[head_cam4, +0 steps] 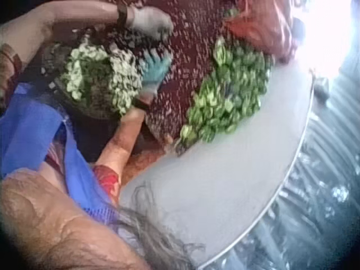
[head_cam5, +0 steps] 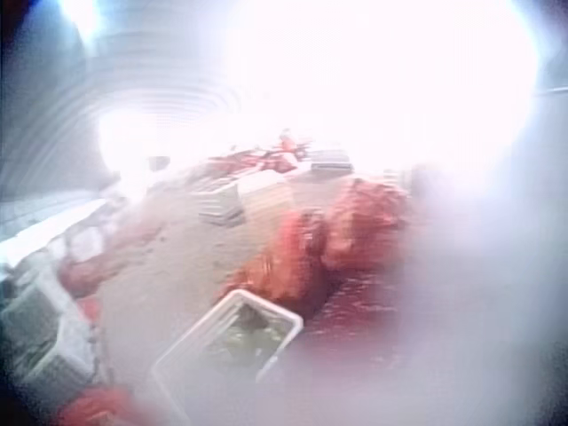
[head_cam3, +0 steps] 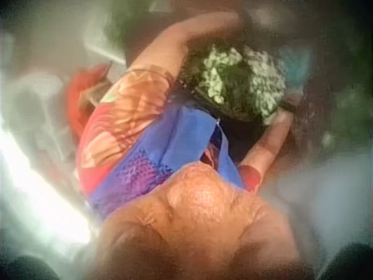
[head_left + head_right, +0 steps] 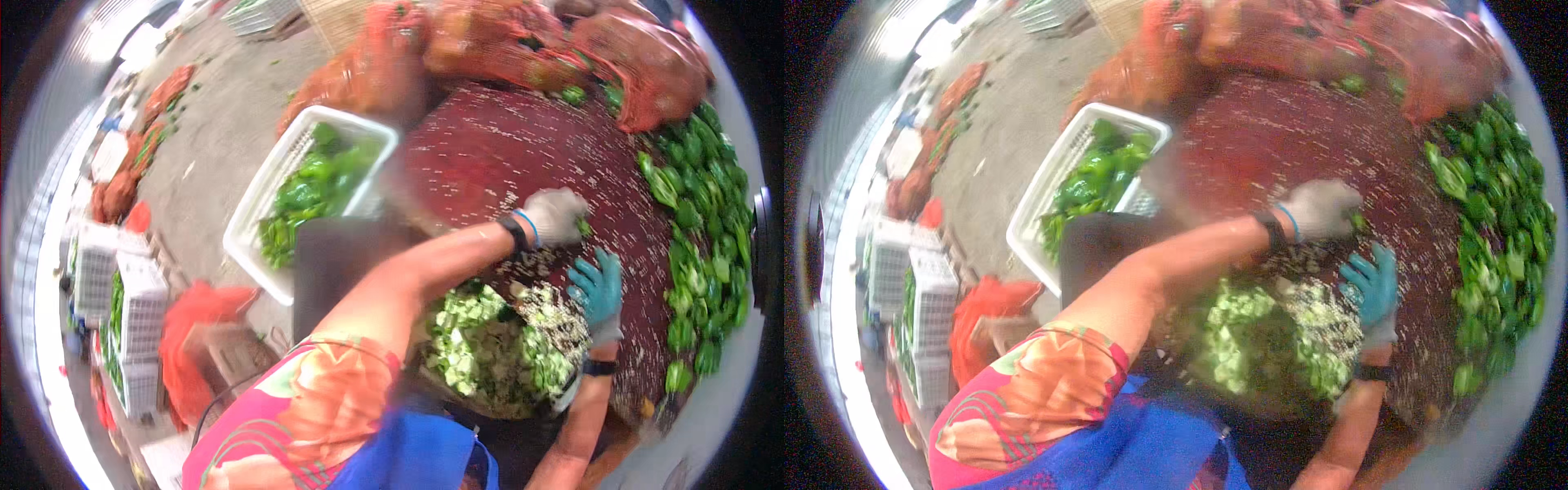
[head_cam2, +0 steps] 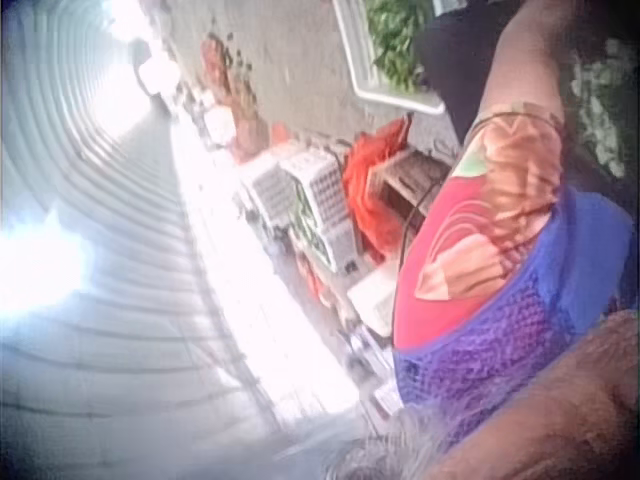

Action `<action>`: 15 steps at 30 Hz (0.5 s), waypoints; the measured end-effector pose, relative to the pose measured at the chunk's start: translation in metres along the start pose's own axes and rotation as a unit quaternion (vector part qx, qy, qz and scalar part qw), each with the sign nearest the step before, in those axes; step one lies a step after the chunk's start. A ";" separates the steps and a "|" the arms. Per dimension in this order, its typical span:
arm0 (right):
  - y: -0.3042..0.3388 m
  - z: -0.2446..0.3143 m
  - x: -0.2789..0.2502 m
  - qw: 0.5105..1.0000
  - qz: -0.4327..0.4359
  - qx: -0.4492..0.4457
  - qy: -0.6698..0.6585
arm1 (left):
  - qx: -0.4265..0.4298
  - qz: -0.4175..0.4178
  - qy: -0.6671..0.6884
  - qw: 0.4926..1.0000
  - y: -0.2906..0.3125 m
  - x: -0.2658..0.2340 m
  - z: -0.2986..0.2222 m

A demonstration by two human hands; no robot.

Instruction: Removing the cores and seeds from green bell peppers by hand in an industrial setting.

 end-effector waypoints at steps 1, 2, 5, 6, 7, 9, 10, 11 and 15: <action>-0.001 -0.002 0.000 0.999 0.042 0.017 0.007 | 0.036 -0.010 0.078 0.996 0.018 0.000 -0.012; 0.000 0.000 0.008 0.996 0.084 0.031 0.016 | 0.074 -0.023 0.154 0.985 0.035 -0.006 -0.029; 0.018 -0.008 0.045 0.980 0.186 0.013 -0.071 | 0.126 0.080 0.190 0.970 0.079 -0.004 -0.050; 0.025 -0.014 0.045 0.978 0.192 0.030 -0.079 | 0.130 0.087 0.178 0.972 0.091 -0.005 -0.055; 0.040 -0.006 0.046 0.974 0.183 -0.120 0.066 | 0.126 0.081 0.183 0.972 0.099 -0.004 -0.055; 0.060 -0.006 0.060 0.977 0.153 -0.135 0.066 | 0.106 0.055 0.248 0.961 0.113 -0.014 -0.061; 0.069 -0.004 0.060 0.980 0.121 -0.149 0.061 | 0.107 0.031 0.301 0.947 0.119 -0.017 -0.062; 0.073 -0.010 0.050 0.990 0.056 -0.129 0.033 | 0.110 0.027 0.302 0.946 0.122 -0.017 -0.066; 0.091 -0.005 0.056 0.956 0.020 -0.265 0.125 | -0.033 -0.053 0.296 0.953 0.137 -0.016 -0.062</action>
Point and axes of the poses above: each hand's wrist, its own y-axis away from the middle knuckle, its own x-axis out of the palm, z = x × y, the point moved 6 cm from there along -y, towards the middle knuckle, and after that the axes turned 2 degrees about z, right-handed, at the moved point
